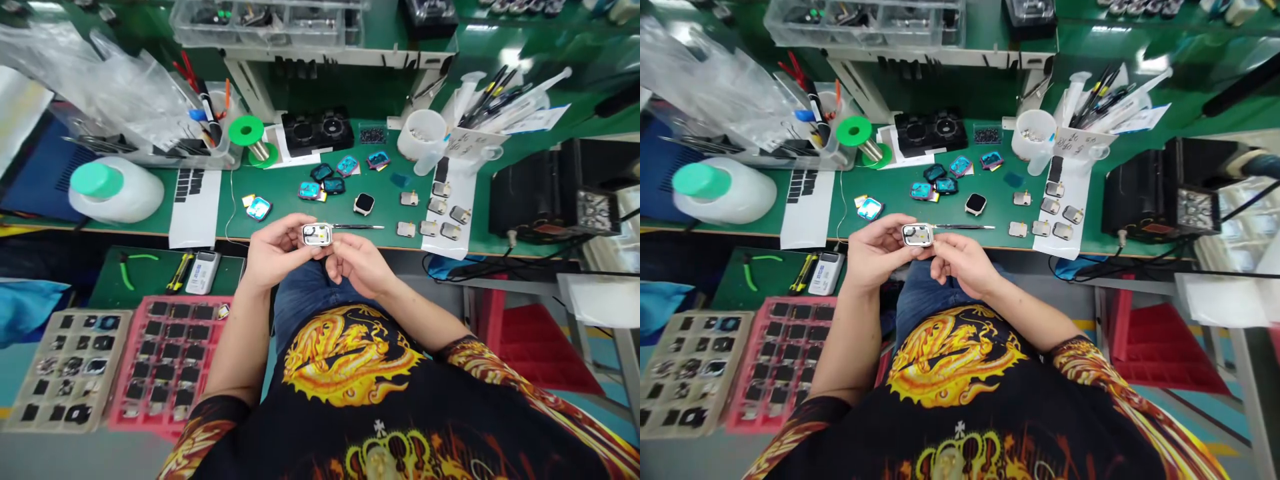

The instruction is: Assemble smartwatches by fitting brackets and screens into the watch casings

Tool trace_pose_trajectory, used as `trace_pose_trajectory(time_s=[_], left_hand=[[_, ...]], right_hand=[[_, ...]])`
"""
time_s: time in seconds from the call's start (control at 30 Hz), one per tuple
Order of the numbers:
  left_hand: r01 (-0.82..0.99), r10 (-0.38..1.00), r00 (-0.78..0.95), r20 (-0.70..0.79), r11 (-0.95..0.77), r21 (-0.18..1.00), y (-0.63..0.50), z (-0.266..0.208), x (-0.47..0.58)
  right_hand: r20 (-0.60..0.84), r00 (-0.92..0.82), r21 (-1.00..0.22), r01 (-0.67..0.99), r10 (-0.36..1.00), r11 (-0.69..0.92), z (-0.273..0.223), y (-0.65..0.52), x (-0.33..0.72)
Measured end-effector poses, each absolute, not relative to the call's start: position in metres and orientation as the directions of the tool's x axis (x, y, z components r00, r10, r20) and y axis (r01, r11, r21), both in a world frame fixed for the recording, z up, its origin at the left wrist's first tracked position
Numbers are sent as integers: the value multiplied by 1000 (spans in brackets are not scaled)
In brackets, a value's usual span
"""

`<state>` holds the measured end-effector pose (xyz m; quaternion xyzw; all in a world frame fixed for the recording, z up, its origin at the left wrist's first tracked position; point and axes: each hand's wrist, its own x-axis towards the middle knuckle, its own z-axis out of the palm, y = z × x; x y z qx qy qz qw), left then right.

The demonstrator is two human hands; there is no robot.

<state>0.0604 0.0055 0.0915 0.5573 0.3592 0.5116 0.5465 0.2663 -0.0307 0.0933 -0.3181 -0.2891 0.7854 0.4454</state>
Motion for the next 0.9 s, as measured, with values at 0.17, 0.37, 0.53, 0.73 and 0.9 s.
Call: trace_pose_trajectory(time_s=[0.17,0.37,0.53,0.73,0.9], left_hand=[[-3,971,142,193,-195,981,-18,103,66],[45,979,107,171,-177,983,-33,104,69],[-31,984,118,131,-128,991,-38,101,75],[-133,989,145,17,3,991,-41,92,75],[-106,977,190,-97,118,987,-42,90,67]], right_hand=[[-279,-362,-765,-476,890,-433,95,-40,266],[-308,-385,-754,-459,870,-469,96,-43,269],[-322,-386,-735,-473,865,-485,93,-47,271],[-319,-404,-701,-508,857,-500,85,-51,273],[-328,-453,-680,-496,829,-541,76,-53,276]])
